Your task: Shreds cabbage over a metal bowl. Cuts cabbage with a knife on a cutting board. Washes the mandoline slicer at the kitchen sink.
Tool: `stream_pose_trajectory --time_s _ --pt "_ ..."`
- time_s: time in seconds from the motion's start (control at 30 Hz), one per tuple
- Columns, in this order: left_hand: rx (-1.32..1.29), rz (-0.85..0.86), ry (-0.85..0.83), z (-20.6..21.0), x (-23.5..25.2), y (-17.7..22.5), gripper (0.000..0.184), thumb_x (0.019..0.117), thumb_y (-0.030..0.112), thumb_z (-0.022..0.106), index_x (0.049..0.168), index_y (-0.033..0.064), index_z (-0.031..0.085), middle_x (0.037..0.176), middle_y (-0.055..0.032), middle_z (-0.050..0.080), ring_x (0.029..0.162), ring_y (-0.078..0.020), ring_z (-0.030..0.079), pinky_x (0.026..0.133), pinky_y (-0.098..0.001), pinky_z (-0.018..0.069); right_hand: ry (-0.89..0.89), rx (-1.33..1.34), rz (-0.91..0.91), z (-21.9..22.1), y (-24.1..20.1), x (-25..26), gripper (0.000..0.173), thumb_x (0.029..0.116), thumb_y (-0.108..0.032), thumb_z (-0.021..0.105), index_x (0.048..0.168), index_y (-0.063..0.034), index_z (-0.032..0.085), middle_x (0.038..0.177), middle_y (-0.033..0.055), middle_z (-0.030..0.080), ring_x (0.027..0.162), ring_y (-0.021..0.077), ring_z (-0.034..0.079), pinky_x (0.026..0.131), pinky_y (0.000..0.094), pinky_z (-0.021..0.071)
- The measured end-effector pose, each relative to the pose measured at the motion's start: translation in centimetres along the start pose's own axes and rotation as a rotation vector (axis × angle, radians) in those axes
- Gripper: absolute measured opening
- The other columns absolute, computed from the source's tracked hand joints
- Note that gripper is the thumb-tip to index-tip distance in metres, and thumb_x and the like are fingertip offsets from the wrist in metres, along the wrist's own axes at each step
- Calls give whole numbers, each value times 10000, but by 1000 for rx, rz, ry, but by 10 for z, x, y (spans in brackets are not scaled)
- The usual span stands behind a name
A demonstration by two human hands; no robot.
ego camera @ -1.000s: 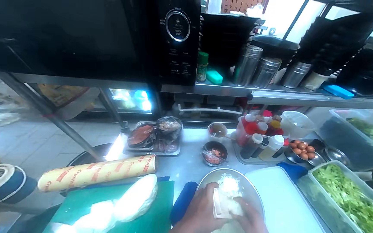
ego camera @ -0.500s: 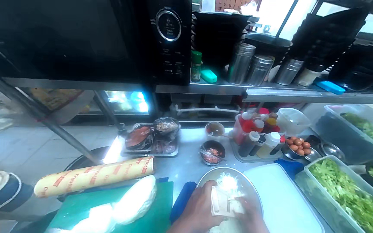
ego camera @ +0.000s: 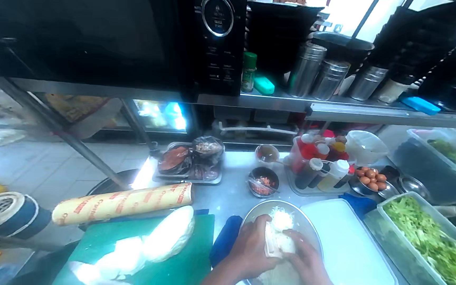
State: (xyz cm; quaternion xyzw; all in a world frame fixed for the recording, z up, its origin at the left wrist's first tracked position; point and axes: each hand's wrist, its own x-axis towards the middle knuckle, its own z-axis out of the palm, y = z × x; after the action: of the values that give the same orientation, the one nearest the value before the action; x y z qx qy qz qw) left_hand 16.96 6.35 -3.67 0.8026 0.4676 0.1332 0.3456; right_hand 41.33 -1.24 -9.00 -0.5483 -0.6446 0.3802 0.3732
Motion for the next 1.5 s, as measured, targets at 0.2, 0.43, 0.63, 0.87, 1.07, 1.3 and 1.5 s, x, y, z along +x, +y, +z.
stream_pose_trajectory --time_s 0.2,0.43,0.63,0.87,1.07,1.3,1.5 --pt "27 -3 -24 -6 6 2 1075 608 644 856 1476 237 369 1270 8 641 1143 -159 635 1062 -463 489 -18 -115 94 -8 17 -1 528 915 -224 786 1414 -186 618 1434 25 606 1285 140 604 1071 387 551" --pt "43 -5 -18 -9 15 14 1089 599 692 830 1473 228 376 1284 11 634 1140 -150 636 1046 -456 502 61 -96 295 -17 55 -13 550 886 -204 797 1406 -188 619 1350 32 660 1176 134 664 1018 392 576" --pt "-279 -238 116 -13 45 30 1127 549 660 877 1472 210 412 1201 -36 683 1044 -186 692 878 -478 602 456 818 206 -51 9 -22 451 982 -21 599 1426 -21 514 1253 218 664 1092 345 686 926 568 588" --pt "-649 -201 344 -42 56 28 979 596 569 928 1376 181 480 1124 -19 698 1013 -137 701 874 -418 623 124 1111 444 -45 12 -72 553 1012 -216 588 1534 -142 422 1353 225 603 1127 380 662 930 596 573" --pt "-742 -190 375 -56 45 32 987 604 484 960 1396 182 452 1123 -25 704 1002 -148 715 851 -394 645 -2 729 813 7 3 -15 973 832 -187 827 1616 -251 254 1325 259 609 968 439 715 756 602 633" --pt "-838 -194 430 -72 16 16 972 637 376 969 1412 137 431 1146 -55 706 1019 -193 718 853 -407 650 -446 356 851 24 -13 -7 756 796 -288 873 1457 -169 526 1216 171 700 945 352 744 747 555 652" --pt "-779 -183 538 -90 2 8 985 635 380 962 1422 131 425 1166 -57 702 1035 -190 714 857 -397 648 -162 442 875 -11 7 1 963 747 -229 898 1563 -274 390 1329 198 632 962 397 729 711 572 649"
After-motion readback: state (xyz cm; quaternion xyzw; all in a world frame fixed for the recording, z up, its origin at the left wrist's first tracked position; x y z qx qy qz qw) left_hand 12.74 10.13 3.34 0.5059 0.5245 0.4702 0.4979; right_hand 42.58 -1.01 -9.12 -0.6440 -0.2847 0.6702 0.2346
